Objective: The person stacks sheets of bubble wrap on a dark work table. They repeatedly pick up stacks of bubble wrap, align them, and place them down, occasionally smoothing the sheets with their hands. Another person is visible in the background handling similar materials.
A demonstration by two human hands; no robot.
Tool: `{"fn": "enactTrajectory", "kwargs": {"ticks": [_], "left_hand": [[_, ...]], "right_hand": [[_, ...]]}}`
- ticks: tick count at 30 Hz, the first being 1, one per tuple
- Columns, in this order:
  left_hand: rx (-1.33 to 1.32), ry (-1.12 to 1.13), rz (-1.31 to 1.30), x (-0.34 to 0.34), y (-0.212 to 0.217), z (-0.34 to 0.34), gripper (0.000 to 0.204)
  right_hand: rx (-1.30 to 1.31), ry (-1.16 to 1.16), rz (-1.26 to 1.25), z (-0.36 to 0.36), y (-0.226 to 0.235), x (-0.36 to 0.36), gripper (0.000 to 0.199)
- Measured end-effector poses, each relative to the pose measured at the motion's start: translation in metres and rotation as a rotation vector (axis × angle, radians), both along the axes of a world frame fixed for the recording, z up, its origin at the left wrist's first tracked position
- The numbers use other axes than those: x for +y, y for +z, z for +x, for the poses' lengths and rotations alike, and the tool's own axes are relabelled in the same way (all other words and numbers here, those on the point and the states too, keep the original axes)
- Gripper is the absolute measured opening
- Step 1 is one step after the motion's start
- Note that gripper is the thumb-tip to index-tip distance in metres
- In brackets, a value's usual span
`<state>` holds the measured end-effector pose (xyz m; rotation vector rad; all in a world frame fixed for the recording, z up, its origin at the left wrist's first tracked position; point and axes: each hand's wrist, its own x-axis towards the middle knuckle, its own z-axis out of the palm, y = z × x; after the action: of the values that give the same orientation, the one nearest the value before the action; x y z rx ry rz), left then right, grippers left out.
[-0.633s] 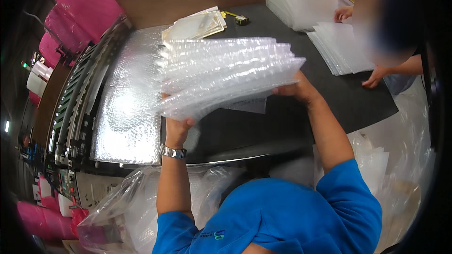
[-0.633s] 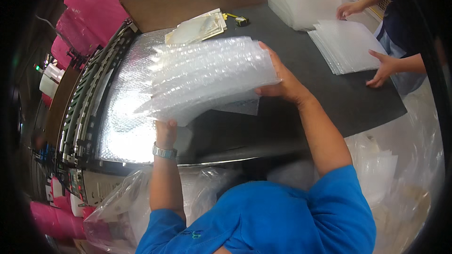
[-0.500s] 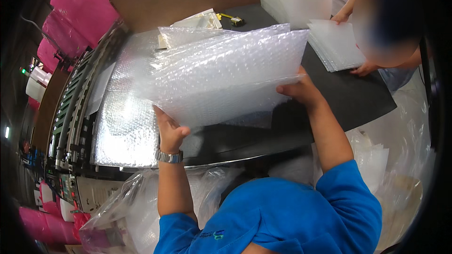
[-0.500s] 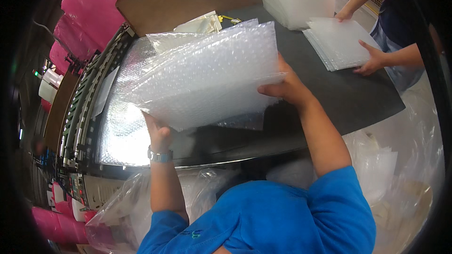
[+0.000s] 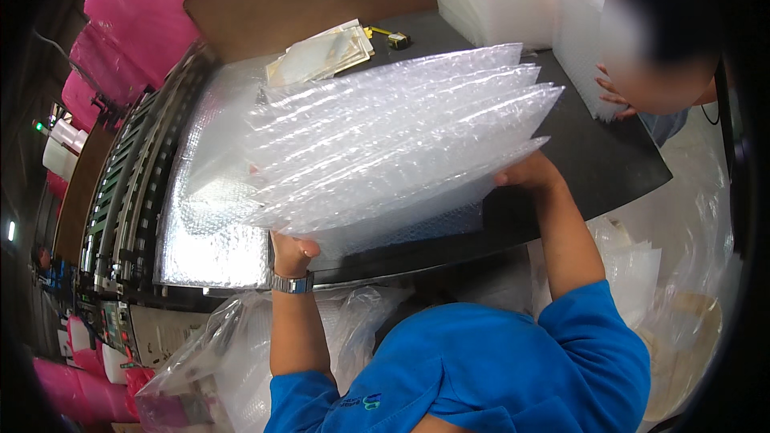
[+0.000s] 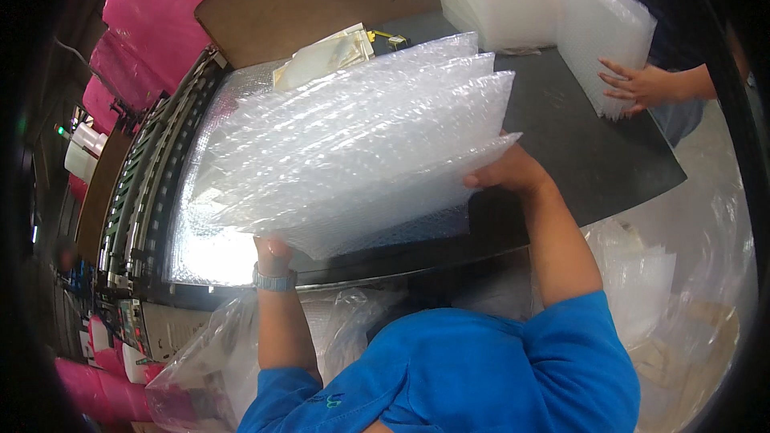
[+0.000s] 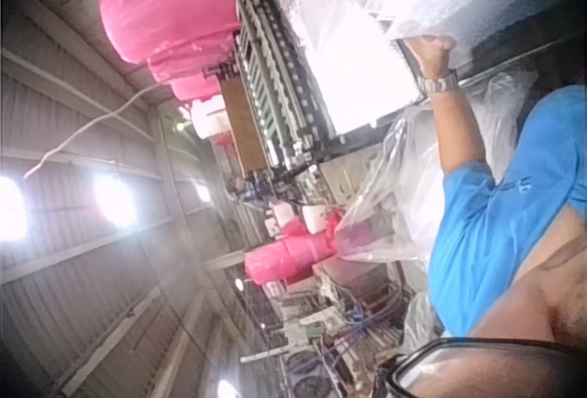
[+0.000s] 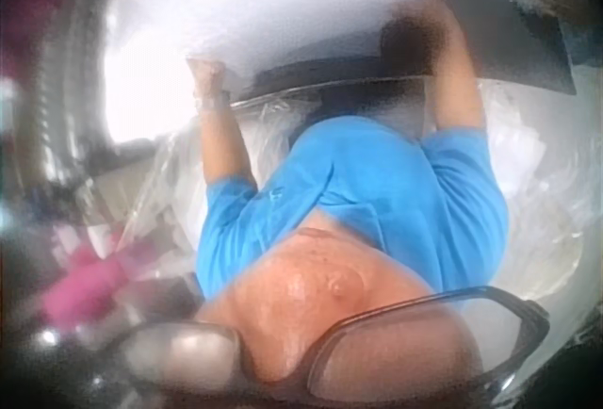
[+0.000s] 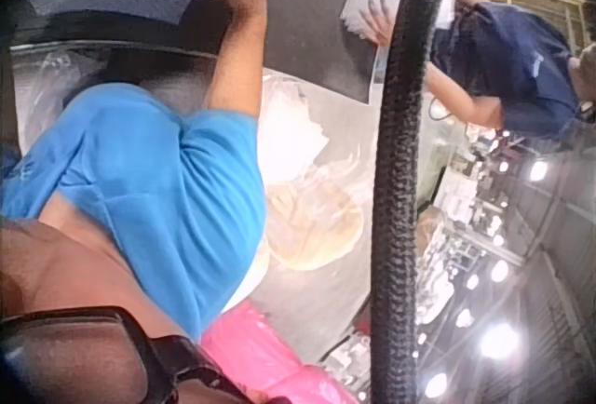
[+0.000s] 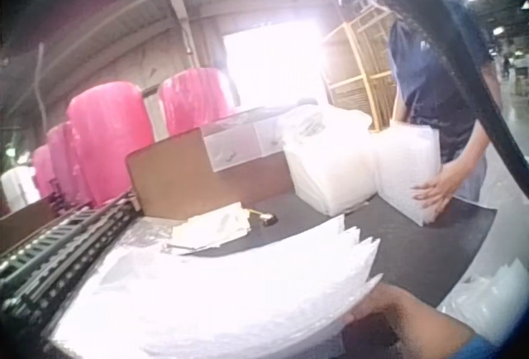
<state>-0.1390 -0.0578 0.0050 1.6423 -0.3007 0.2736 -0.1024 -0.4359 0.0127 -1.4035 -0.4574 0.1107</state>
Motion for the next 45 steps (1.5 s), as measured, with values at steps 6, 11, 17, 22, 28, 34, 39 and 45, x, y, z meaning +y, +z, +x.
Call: {"fn": "enactTrajectory", "kwargs": {"ticks": [6,11,17,22,28,34,39,45], "left_hand": [[-0.065,-0.053,-0.148,-0.019,-0.012,0.003,0.117],[-0.021,-0.09,-0.153,0.0,-0.03,-0.01,0.098],[-0.098,0.328,0.179,-0.015,-0.016,-0.01,0.107],[-0.587,0.509,0.628,-0.01,0.06,-0.026,0.131],[-0.123,0.033,0.353,-0.007,0.058,-0.017,0.076],[-0.346,0.208,0.111,-0.015,0.047,-0.016,0.038],[-0.261,0.132,0.052,-0.009,0.055,-0.029,0.036],[-0.268,0.14,0.11,-0.01,0.047,-0.033,0.046]], "right_hand": [[0.013,-0.073,-0.016,-0.009,-0.006,0.021,0.075],[-0.111,-0.016,-0.387,-0.007,-0.007,0.01,0.072],[-0.044,-0.178,-0.171,-0.024,0.009,0.041,0.073],[-0.549,-0.243,-0.565,-0.022,0.1,0.04,0.067],[-0.986,-0.005,-1.013,-0.03,0.175,0.09,0.064],[-1.216,-0.021,-1.089,-0.027,0.209,0.115,0.062],[-1.262,0.006,-0.978,-0.027,0.201,0.115,0.065],[-1.262,0.095,-0.902,-0.02,0.19,0.116,0.073]]}}
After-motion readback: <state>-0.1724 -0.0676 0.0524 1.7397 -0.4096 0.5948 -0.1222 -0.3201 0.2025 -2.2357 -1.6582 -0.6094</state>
